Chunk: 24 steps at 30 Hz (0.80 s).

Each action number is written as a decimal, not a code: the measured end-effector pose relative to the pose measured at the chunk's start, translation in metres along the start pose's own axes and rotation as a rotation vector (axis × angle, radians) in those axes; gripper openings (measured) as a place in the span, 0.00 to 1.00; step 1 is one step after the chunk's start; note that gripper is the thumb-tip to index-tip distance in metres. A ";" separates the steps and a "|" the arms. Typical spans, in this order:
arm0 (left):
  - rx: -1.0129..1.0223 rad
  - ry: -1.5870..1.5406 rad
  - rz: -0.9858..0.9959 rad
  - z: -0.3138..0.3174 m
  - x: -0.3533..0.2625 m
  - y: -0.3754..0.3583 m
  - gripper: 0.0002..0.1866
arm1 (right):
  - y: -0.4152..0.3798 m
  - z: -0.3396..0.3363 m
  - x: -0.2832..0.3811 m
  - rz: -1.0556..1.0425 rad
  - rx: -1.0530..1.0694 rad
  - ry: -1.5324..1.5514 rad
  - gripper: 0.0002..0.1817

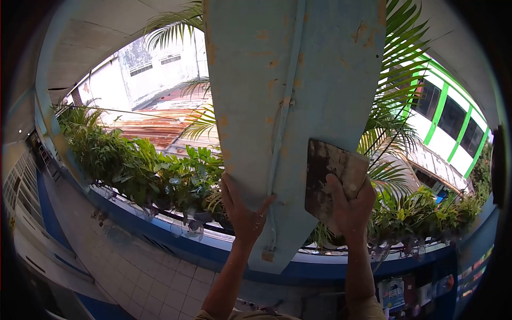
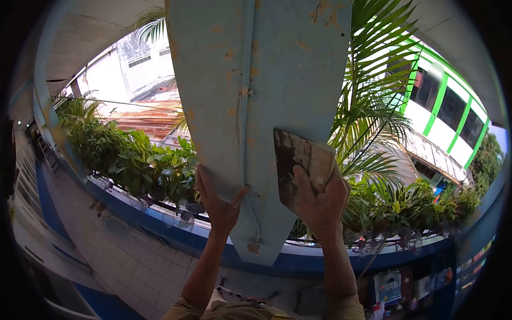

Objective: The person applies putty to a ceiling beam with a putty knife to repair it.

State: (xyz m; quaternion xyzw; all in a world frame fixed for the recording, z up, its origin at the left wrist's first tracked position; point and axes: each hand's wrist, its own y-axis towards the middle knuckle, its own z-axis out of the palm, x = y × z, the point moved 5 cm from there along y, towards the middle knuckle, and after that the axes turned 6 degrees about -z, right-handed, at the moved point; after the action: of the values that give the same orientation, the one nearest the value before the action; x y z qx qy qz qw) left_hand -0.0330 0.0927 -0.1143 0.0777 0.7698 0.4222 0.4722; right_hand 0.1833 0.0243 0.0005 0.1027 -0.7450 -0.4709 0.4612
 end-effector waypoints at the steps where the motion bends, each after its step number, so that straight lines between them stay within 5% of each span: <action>1: 0.000 0.012 -0.019 0.001 -0.001 -0.002 0.63 | -0.001 0.000 0.000 -0.064 -0.044 0.028 0.14; 6: 0.023 -0.002 -0.019 -0.001 -0.002 -0.002 0.62 | 0.006 0.009 0.014 -0.093 0.031 -0.008 0.13; 10: 0.031 -0.063 -0.045 0.001 -0.005 -0.003 0.59 | -0.037 -0.042 0.001 0.081 -0.206 0.114 0.11; 13: 0.034 0.002 0.001 0.002 -0.013 -0.005 0.58 | -0.066 -0.063 0.027 -0.190 -0.171 -0.181 0.13; 15: 0.020 0.011 0.052 0.003 -0.017 -0.005 0.57 | -0.076 -0.047 0.059 -0.401 0.063 -0.600 0.17; 18: 0.009 0.011 0.095 0.005 -0.015 -0.008 0.56 | -0.085 -0.012 0.060 -0.601 0.283 -0.816 0.20; 24: 0.051 -0.077 0.107 0.002 -0.007 -0.005 0.55 | -0.110 0.047 -0.002 -0.551 0.153 -1.015 0.20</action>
State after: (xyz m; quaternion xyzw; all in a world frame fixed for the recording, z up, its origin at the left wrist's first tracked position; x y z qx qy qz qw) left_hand -0.0261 0.0873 -0.1143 0.1468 0.7562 0.4239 0.4763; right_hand 0.1163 -0.0048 -0.0945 0.0874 -0.8505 -0.5085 -0.1020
